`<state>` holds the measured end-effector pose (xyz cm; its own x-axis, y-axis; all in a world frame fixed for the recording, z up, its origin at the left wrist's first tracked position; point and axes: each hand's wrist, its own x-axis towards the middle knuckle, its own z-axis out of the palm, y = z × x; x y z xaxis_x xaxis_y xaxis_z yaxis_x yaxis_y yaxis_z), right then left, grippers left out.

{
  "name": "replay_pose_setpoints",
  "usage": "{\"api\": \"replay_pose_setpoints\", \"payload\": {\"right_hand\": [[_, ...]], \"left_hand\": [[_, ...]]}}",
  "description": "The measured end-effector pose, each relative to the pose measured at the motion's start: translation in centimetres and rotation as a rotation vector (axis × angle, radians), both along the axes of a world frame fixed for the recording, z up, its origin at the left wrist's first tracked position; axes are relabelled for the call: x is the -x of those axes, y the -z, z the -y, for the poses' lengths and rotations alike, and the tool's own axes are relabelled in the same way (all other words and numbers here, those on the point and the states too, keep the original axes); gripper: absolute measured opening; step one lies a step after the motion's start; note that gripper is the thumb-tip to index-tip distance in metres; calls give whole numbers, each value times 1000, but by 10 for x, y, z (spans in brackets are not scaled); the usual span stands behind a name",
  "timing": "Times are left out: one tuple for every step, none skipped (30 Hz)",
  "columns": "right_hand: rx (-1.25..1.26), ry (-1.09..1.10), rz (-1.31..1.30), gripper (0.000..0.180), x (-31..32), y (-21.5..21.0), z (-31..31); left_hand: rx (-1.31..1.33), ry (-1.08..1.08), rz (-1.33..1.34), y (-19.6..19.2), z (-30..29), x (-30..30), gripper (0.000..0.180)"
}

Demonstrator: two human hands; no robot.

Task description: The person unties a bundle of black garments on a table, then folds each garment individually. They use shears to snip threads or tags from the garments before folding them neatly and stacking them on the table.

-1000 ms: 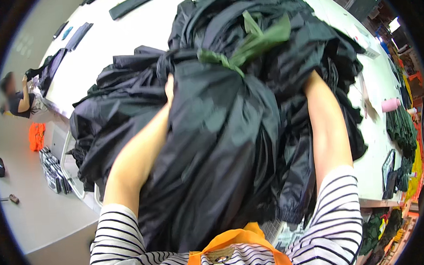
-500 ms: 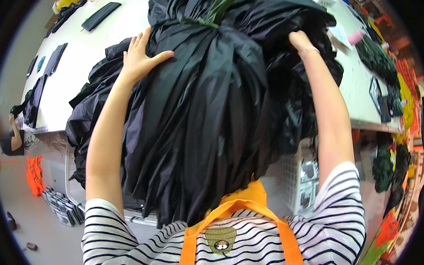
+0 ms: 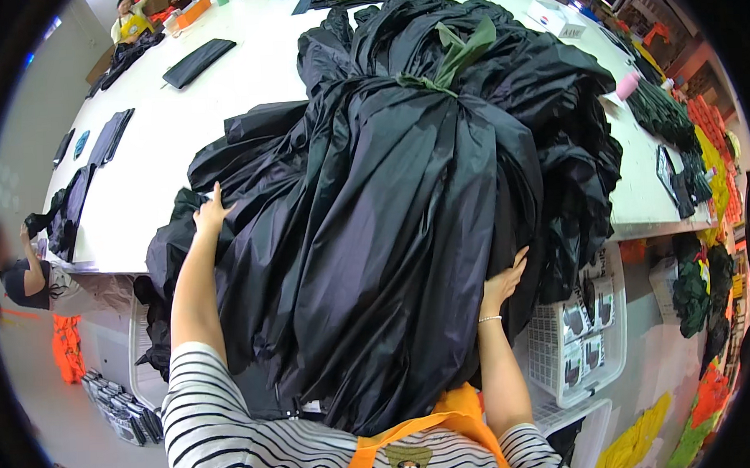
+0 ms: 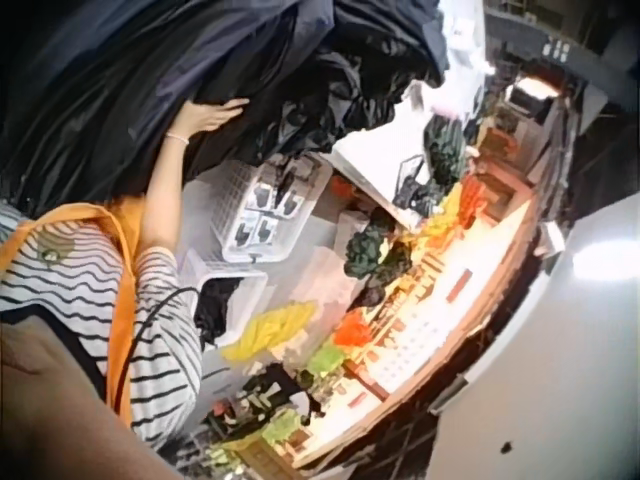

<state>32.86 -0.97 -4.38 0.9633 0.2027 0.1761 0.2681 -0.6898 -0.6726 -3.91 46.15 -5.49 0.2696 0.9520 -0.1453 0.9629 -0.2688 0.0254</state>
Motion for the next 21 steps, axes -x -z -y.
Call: {"api": "replay_pose_setpoints", "payload": {"right_hand": [[45,1,99,102,-11,17,-1],[53,31,71,95,-24,26,-1],[61,13,117,89,-32,19,-7],[63,-8,162,83,-43,7,-17],[61,-39,125,79,-52,3,-27],[86,-18,103,75,-65,0,-22],[113,3,70,71,-77,-3,-15],[32,-9,49,63,-88,-4,-11],[73,44,-45,60,-101,-6,-16],[117,82,-138,57,-112,-7,-19],[130,47,-177,53,-123,-14,-25],[174,-59,-84,53,-156,15,-7],[270,-127,-172,52,-190,29,5],[369,-202,-246,50,-224,41,15],[443,-231,-254,50,-249,36,29],[501,-294,-254,50,-266,35,28],[551,-315,-226,49,-289,26,46],[578,-360,-194,49,-309,23,48],[614,-388,-161,49,-327,19,57],[640,-411,-130,48,-344,16,67],[657,-441,-94,48,-362,12,71]], "left_hand": [[-12,37,-24,23,-6,10,69],[-23,73,-55,47,-13,23,53],[234,-130,273,79,-14,45,47],[500,-303,620,102,-9,65,41],[708,-556,938,121,-2,96,36],[801,-580,987,127,26,67,36],[860,-525,954,114,62,30,36],[919,-450,909,96,100,3,36],[980,-375,878,76,135,-21,36],[1054,-299,850,58,175,-42,36],[1135,-213,815,43,210,-60,36],[1238,-92,782,27,247,-88,36],[1345,28,737,23,279,-114,36],[1436,154,702,18,310,-139,36],[1524,297,658,19,338,-169,36],[1576,381,630,18,365,-191,36],[1627,491,591,23,393,-220,36],[1652,568,565,24,418,-245,36],[1675,636,534,32,440,-270,36],[1698,710,496,38,462,-292,36],[1700,769,462,41,479,-313,36]]}}
